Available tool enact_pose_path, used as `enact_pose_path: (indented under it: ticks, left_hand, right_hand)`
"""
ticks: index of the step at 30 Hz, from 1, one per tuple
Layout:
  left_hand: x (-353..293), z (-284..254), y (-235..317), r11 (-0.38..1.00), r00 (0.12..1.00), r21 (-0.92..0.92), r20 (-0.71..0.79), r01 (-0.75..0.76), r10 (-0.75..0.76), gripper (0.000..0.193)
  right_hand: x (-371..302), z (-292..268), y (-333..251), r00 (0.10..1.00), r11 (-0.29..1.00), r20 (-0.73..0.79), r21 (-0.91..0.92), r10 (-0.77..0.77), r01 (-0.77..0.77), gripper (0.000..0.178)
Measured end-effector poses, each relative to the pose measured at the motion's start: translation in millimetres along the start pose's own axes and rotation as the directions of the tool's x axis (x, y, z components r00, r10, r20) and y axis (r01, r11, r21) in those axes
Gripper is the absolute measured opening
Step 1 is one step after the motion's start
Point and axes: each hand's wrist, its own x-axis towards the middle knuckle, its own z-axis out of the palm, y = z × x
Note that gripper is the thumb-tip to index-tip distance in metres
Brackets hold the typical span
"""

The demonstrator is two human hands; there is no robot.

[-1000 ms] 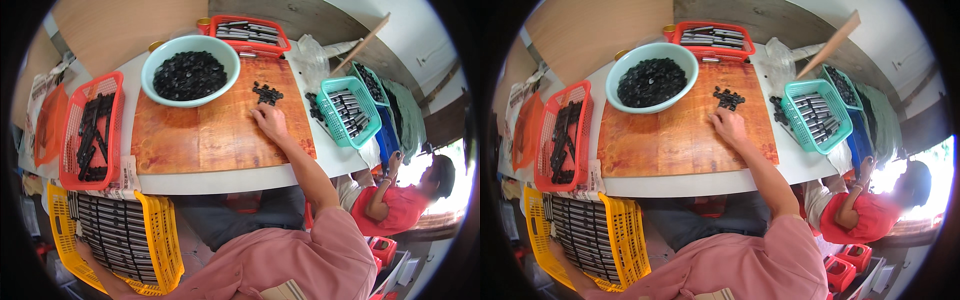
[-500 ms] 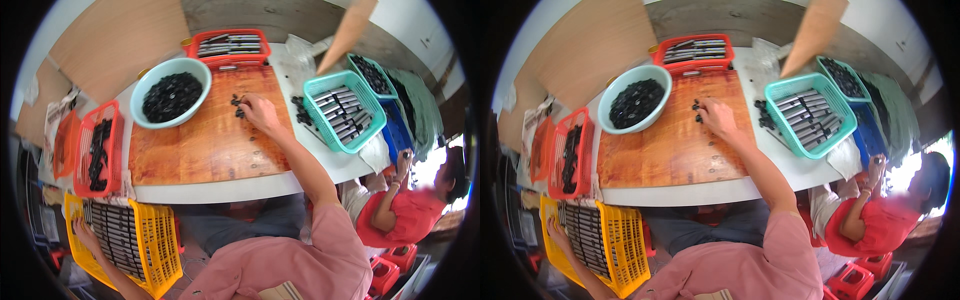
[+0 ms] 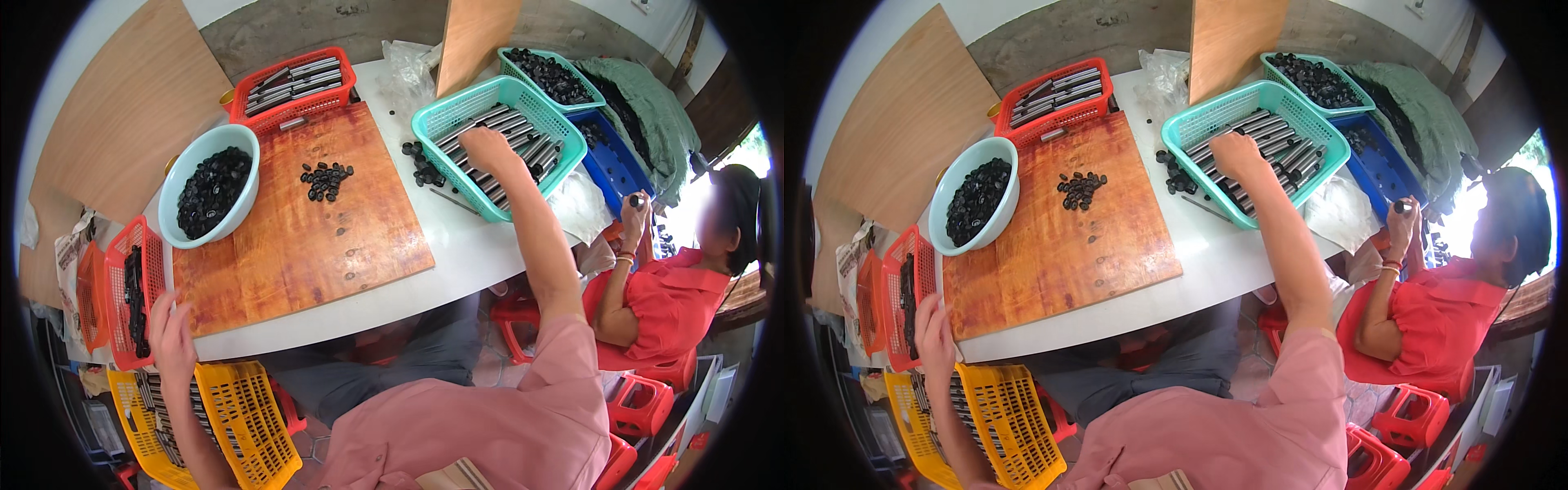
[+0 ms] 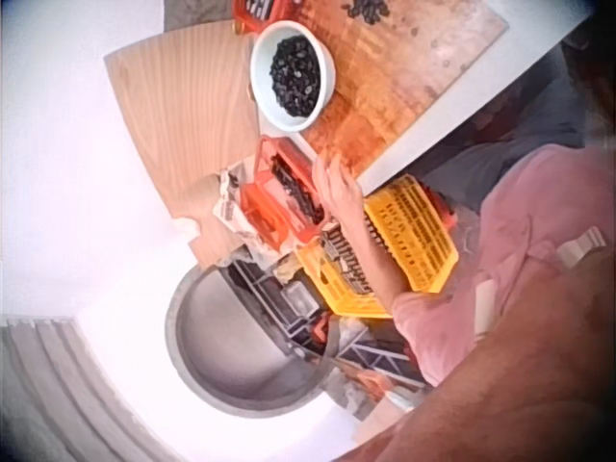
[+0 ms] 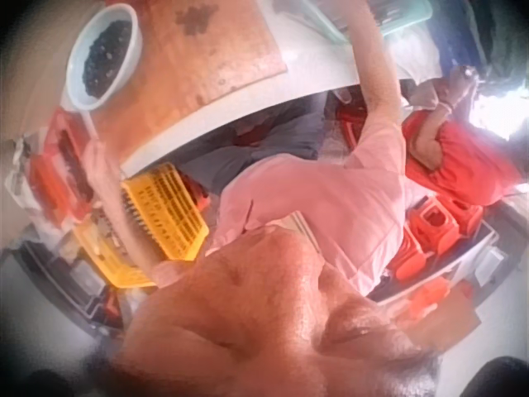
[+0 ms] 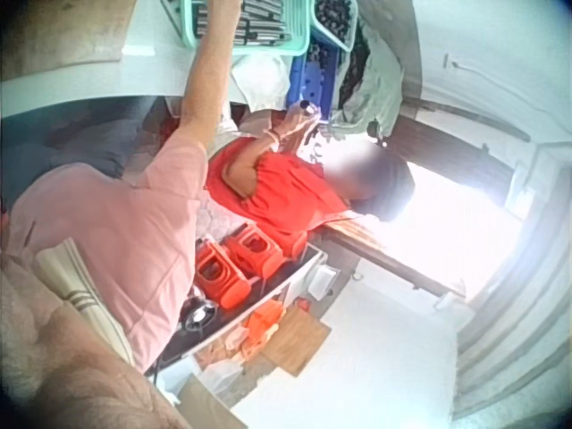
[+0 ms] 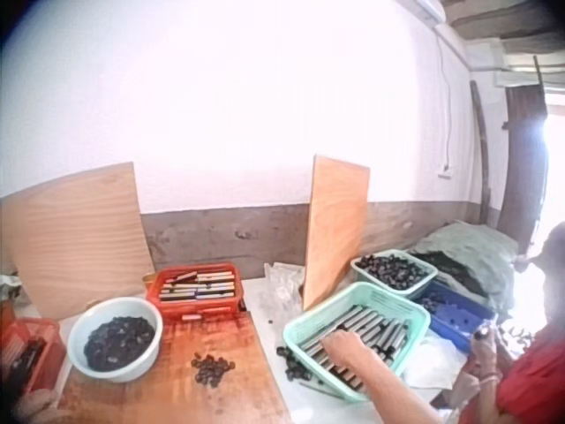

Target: The person inserts small black circular pieces into cylindrical metal tubes at a workbench. They pick up each piece, place it into the tube, and then set the completed assembly into a yellow basket. The process is repeated continuously with a second person working alongside.

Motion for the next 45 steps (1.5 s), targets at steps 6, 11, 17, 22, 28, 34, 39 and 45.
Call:
enact_pose_path:
  ticks: [6, 11, 17, 22, 28, 34, 39, 45]
  left_hand:
    - [80, 82, 46, 0.94, 0.994, -0.323, -0.017, -0.111, 0.111, 0.017]
    - [85, 156, 57, 0.822, 0.998, -0.568, -0.006, 0.044, -0.058, 0.014]
    - [73, 196, 62, 0.733, 0.978, -0.65, 0.089, 0.202, -0.19, 0.017]
    - [66, 205, 47, 0.606, 0.955, -0.755, 0.089, 0.249, -0.282, 0.017]
    - [65, 199, 49, 0.579, 0.936, -0.753, 0.138, 0.312, -0.325, 0.018]
    - [65, 200, 51, 0.577, 0.938, -0.76, 0.122, 0.298, -0.324, 0.017]
    - [65, 206, 45, 0.58, 0.946, -0.77, 0.095, 0.266, -0.308, 0.016]
    - [58, 199, 46, 0.545, 0.929, -0.777, 0.134, 0.314, -0.345, 0.015]
  right_hand:
    - [3, 28, 28, 0.995, 0.983, 0.09, -0.171, -0.053, 0.068, 0.042]
    - [12, 27, 29, 0.997, 0.972, 0.034, -0.221, -0.073, 0.079, 0.043]
    - [23, 27, 41, 0.984, 0.999, 0.179, 0.034, 0.018, -0.025, 0.046]
    - [19, 4, 30, 0.979, 0.994, 0.206, -0.108, 0.006, 0.017, 0.052]
    - [31, -3, 33, 0.918, 1.0, 0.397, -0.006, 0.015, -0.014, 0.052]
    - [25, 16, 45, 0.965, 0.997, 0.254, 0.058, -0.065, 0.052, 0.046]
    - [16, -9, 41, 0.966, 0.997, 0.255, -0.047, -0.044, 0.058, 0.051]
    - [1, -68, 33, 0.993, 0.994, 0.085, -0.08, 0.083, -0.077, 0.027]
